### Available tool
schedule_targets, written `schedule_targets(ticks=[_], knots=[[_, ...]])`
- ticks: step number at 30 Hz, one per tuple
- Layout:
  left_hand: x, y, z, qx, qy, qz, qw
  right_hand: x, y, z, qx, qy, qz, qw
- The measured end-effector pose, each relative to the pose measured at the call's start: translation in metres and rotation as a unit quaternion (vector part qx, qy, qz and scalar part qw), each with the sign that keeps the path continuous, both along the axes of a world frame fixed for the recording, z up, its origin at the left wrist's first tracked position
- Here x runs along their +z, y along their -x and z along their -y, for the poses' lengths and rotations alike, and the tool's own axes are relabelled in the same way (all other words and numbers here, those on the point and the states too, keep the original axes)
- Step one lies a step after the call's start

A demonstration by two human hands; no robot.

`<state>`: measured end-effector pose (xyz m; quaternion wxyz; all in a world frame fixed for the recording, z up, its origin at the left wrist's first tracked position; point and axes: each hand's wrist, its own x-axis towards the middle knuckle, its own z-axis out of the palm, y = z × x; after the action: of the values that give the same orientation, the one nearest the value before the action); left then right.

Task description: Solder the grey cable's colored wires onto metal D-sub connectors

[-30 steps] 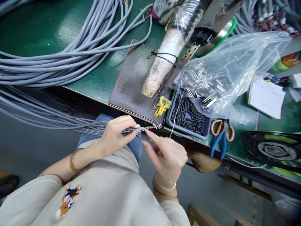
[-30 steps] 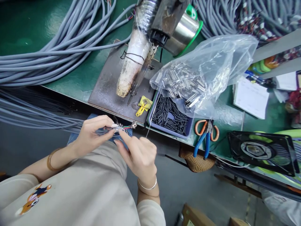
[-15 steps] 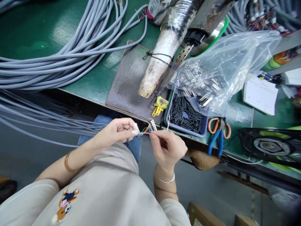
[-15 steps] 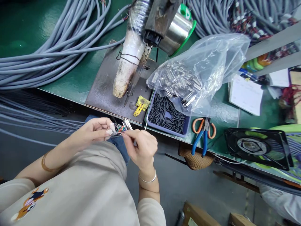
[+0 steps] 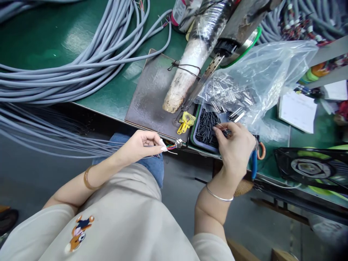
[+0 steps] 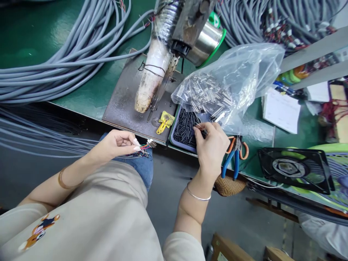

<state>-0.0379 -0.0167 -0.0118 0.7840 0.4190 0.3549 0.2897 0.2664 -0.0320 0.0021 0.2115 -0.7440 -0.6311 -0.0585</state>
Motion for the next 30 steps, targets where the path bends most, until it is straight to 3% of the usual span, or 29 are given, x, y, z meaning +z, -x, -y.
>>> schedule_targets(ticks=[3, 6, 10, 12, 18, 23, 27, 30], knots=[[0.004, -0.002, 0.004, 0.045, -0.069, -0.055, 0.995, 0.011, 0.024, 0.012, -0.043, -0.063, -0.044, 0.996], [0.007, -0.004, 0.006, 0.084, -0.106, -0.082, 0.987, 0.024, 0.061, 0.033, -0.048, -0.146, -0.209, 0.966], [0.01, -0.006, 0.006, 0.1, -0.105, -0.081, 0.986, 0.022, 0.101, 0.052, 0.088, -0.044, -0.369, 0.924], [0.011, -0.006, 0.005, 0.103, -0.1, -0.079, 0.987, 0.016, 0.11, 0.053, 0.113, -0.025, -0.399, 0.91], [0.011, -0.005, 0.003, 0.104, -0.099, -0.074, 0.987, 0.007, 0.115, 0.046, 0.124, -0.018, -0.408, 0.904], [0.009, -0.006, 0.006, 0.08, -0.112, -0.07, 0.988, 0.004, 0.123, 0.045, 0.155, -0.019, -0.338, 0.928], [0.006, -0.007, 0.009, 0.04, -0.097, -0.015, 0.994, -0.004, 0.126, 0.048, 0.191, -0.038, -0.262, 0.945], [0.005, -0.005, 0.009, 0.04, -0.085, 0.036, 0.995, -0.005, 0.12, 0.052, 0.128, -0.116, -0.293, 0.94]])
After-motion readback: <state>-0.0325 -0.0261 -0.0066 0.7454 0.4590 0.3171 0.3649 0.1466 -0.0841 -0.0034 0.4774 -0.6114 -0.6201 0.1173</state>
